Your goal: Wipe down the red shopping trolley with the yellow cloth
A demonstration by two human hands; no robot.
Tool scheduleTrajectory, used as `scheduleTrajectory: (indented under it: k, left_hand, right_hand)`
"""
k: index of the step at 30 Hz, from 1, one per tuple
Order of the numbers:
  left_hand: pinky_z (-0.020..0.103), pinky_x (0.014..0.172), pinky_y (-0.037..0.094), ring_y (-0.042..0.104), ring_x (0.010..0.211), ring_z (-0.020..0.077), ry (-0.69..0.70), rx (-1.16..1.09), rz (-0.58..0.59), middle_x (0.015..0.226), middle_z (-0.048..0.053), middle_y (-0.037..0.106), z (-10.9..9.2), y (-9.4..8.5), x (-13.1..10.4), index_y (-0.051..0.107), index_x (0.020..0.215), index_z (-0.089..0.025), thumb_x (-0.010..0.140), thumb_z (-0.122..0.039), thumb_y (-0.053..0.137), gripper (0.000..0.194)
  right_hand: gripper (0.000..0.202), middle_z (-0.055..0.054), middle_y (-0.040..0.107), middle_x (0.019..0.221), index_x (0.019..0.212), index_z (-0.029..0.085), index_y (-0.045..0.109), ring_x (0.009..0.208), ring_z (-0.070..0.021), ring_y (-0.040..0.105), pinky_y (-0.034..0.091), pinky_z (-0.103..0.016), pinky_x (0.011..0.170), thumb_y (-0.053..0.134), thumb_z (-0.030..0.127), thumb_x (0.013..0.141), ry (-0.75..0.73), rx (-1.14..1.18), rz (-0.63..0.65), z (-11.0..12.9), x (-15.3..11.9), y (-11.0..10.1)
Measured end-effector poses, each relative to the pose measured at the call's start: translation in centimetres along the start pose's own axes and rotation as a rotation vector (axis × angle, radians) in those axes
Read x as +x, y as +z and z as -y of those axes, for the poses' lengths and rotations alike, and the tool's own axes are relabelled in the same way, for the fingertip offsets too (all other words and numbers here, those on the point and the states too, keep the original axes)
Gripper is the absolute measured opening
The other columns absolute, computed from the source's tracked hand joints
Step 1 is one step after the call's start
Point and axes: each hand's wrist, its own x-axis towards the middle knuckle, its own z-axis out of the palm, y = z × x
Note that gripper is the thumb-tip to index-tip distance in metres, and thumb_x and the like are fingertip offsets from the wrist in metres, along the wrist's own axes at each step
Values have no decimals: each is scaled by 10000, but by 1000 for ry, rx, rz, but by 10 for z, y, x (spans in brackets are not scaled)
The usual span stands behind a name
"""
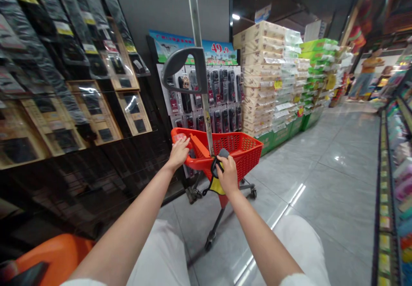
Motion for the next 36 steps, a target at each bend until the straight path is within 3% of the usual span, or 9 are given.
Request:
scheduleTrajectory:
  k: [4, 9, 15, 19, 22, 26, 31, 34, 36]
  left_hand:
    - [511, 1190, 134, 264, 1447, 273, -2, 39, 10, 1536, 118, 355, -7, 2, -3, 453, 1425, -114, 837, -151, 351, 598]
    - [522, 1187, 131, 266, 1446, 275, -1, 60, 15, 1541, 127, 345, -16, 7, -7, 440, 1432, -121, 837, -155, 351, 602]
    - [574, 1167, 143, 281, 1435, 307, -1, 57, 15, 1541, 136, 347, -38, 16, -17, 437, 1430, -151, 824, -170, 390, 608]
    - [578, 1159, 165, 275, 1433, 325, -20, 86, 24, 1544, 169, 327, -62, 16, -28, 430, 1427, -109, 840, -175, 387, 593]
    - [537, 1131, 261, 389, 1351, 340, 21, 164, -9, 1475, 181, 439, -75, 8, -32, 518, 1359, -104, 853, -221, 416, 529]
    - [487, 1043, 386, 513, 1199, 321, 112, 217, -82, 1270, 134, 613, -73, 2, -24, 706, 1115, -190, 900, -338, 393, 408]
    - [495, 1167, 212, 415, 1353, 278, 268, 226, -5, 1402, 64, 552, -59, 13, -9, 669, 1207, -221, 862, -201, 397, 439]
    - [498, 1165, 216, 447, 1336, 274, 295, 239, 12, 1347, 63, 602, -58, 17, -7, 679, 1186, -210, 850, -175, 388, 446]
    - [493, 1161, 227, 454, 1330, 280, 308, 249, 4, 1326, 77, 616, -59, 17, -7, 685, 1174, -188, 849, -170, 384, 443]
  right_hand:
    - [266, -101, 474, 1106, 1108, 194, 595, 1046, -230, 559, 469, -410, 938, 503, 316, 891, 190, -20, -137, 10, -3, 0]
    - [262, -94, 537, 1108, 1123, 230, 585, 1126, -242, 537, 470, -397, 931, 506, 352, 904, 45, 21, 3, 31, -5, -7]
    - [409, -116, 568, 1132, 1222, 185, 534, 1099, -242, 545, 444, -425, 970, 585, 341, 847, 187, 77, -229, 8, -2, -25]
    - [286, -108, 517, 1115, 1095, 193, 641, 1112, -235, 524, 421, -435, 1012, 573, 327, 853, 153, 42, -242, -1, 4, -38]
    - [254, -106, 539, 1104, 1072, 197, 649, 1098, -229, 532, 427, -445, 1008, 529, 318, 884, 142, 61, -248, 2, 6, -48]
    - [311, -107, 559, 1138, 1121, 211, 628, 1131, -249, 527, 438, -457, 999, 582, 379, 863, 77, 41, -180, 10, -1, -59]
    - [277, -93, 577, 1105, 1100, 234, 652, 1109, -247, 550, 457, -446, 987, 593, 355, 859, 39, 37, -137, 5, -10, -63]
    - [261, -87, 588, 1064, 1107, 234, 661, 1074, -231, 564, 466, -425, 971, 529, 311, 896, 78, 41, -184, 6, -12, -61]
    - [274, -88, 586, 1101, 1133, 246, 661, 1091, -227, 561, 463, -408, 975, 540, 296, 892, 13, 48, -139, 9, -12, -60]
